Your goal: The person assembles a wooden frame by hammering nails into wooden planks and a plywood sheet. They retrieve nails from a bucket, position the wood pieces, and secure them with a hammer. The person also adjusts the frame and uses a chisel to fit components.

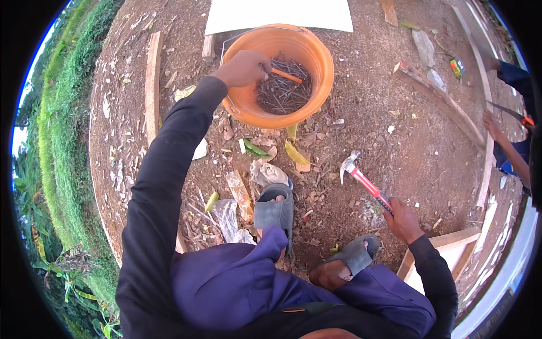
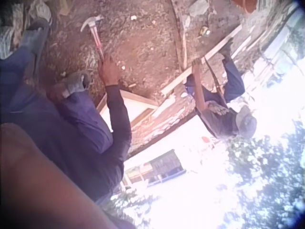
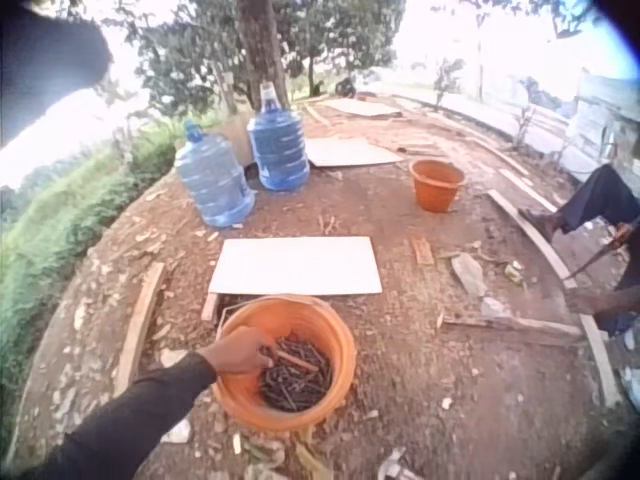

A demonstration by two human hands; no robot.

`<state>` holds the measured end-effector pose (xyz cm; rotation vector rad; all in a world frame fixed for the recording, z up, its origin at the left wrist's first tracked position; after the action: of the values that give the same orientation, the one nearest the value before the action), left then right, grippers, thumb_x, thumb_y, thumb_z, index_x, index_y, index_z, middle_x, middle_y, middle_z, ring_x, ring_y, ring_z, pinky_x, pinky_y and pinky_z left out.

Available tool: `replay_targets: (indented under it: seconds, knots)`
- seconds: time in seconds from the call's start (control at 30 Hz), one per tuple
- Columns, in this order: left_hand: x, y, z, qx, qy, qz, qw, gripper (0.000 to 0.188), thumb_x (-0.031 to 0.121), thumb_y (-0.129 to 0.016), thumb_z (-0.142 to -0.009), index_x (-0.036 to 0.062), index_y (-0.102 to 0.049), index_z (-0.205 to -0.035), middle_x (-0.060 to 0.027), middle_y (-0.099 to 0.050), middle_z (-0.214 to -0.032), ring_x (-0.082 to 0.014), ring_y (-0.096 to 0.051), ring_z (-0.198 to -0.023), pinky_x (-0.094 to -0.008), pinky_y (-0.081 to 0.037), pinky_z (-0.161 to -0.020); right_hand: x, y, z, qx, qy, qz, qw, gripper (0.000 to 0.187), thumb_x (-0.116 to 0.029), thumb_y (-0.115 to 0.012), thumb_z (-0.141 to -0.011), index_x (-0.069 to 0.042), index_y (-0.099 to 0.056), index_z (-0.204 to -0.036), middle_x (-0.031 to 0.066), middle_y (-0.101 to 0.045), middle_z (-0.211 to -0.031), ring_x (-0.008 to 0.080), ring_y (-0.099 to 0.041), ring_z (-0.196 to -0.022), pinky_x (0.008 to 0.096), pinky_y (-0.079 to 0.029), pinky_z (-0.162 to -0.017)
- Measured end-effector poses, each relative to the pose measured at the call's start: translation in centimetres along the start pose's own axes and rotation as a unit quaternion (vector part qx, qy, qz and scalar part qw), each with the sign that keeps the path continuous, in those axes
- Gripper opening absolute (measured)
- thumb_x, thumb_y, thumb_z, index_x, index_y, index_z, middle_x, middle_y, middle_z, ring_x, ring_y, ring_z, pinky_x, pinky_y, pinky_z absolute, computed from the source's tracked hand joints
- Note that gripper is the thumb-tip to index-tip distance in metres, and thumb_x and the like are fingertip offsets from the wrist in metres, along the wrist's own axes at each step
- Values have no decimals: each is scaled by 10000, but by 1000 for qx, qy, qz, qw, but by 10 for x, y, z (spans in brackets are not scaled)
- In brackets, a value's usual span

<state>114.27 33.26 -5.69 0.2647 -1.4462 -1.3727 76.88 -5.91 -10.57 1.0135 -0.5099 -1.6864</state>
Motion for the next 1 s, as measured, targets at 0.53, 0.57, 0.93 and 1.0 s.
replay_targets:
  seconds: [0.53, 0.57, 0.93, 1.0]
  knots:
    - [-30, -47, -20, -2, 75, -145, 987, 184, 182, -793, -760, 15, -736, -812, -187, -698, -842, -376, -680, -836, -443, -530, -772, 29, -26, 27, -38, -29, -22, 999, 307, -251, -626, -916, -14, -470, -1034, 282, -635, -826, 504, -626, -793, 598, -484, -685]
    - [-28, -48, -20, 8, 43, -144, 989, 177, 178, -789, -764, 17, -735, -815, -186, -696, -846, -372, -677, -835, -439, -529, -776, 31, -26, 26, -43, -31, -20, 998, 309, -248, -628, -913, -12, -469, -1033, 283, -635, -826, 504, -626, -794, 600, -485, -685]
    - [-14, -16, -6, 25, 126, 257, 958, 125, 150, -651, -940, 27, -666, -953, -55, -683, -873, -100, -642, -802, -281, -501, -688, 39, -25, 22, 30, 48, -1, 998, 299, -227, -643, -891, -9, -473, -1005, 275, -628, -752, 500, -624, -744, 589, -479, -647]
    - [-6, -9, -1, 21, 116, 334, 935, 127, 149, -601, -982, 32, -642, -1010, -48, -683, -914, -94, -641, -807, -266, -506, -689, 41, -27, 21, 25, 39, -3, 999, 295, -227, -645, -889, -15, -475, -1003, 271, -628, -748, 497, -626, -743, 587, -480, -648]
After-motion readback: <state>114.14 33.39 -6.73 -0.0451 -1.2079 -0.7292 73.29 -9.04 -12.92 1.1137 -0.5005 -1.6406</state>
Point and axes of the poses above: each hand's wrist, its own z-axis away from the middle knuckle, its own y-axis out of the back of the hand, x = y × z, the point moved 6 cm from there along -z, towards the middle knuckle
